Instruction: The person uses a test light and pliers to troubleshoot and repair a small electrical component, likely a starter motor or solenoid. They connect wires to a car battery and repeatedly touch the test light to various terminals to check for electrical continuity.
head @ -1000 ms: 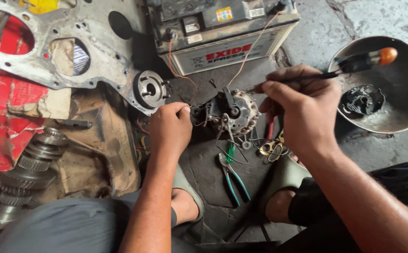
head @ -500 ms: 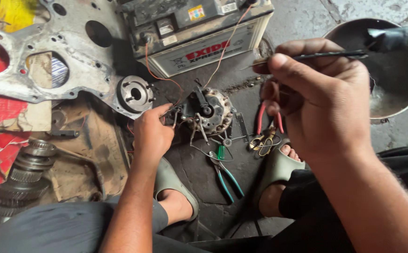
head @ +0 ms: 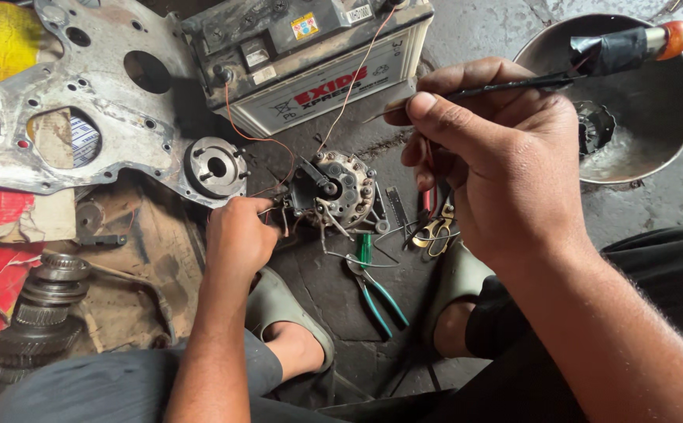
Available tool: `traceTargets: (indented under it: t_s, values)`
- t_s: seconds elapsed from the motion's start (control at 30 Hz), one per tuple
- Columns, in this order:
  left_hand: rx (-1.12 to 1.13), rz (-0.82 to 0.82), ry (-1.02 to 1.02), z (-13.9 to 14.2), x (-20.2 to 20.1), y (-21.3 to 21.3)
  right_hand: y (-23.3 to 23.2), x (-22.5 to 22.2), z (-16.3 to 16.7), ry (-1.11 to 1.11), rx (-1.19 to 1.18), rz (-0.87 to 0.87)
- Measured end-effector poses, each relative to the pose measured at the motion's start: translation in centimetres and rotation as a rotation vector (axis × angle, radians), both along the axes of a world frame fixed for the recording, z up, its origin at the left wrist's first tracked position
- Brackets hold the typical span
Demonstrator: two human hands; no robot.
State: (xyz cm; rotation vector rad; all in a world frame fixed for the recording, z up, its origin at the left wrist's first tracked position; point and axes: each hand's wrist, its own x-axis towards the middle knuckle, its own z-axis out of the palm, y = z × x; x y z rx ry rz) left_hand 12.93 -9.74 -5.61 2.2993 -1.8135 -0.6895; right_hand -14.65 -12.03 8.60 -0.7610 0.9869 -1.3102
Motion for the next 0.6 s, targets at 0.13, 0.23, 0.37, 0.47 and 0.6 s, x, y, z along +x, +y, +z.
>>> traceTargets:
  t_s: [0.13,0.23,0.37,0.47,0.6]
  values:
    - [-0.105,-0.036,0.04,-0.4,0.1,0.3,0.0,0.3,-0.2,0.016,0.009,-0.001]
    - [-0.227,-0.05,0.155,-1.0,0.3,0.7,0.0,0.8,-0.5,0.032,0.028,-0.003]
    - [-0.37,0.029,-0.007,-1.6,0.2,0.7,0.0,1.2,-0.9,0.019,0.019,0.007]
    - [-0.434,0.152,-0.07,-1.8,-0.2,0.5,-0.2,1.4,-1.3,-0.002,0.029,0.008]
    - [-0.363,0.245,0.081,-1.7,-0.4,0.1,-0.4,1.5,-1.6,0.001,0.032,-0.003]
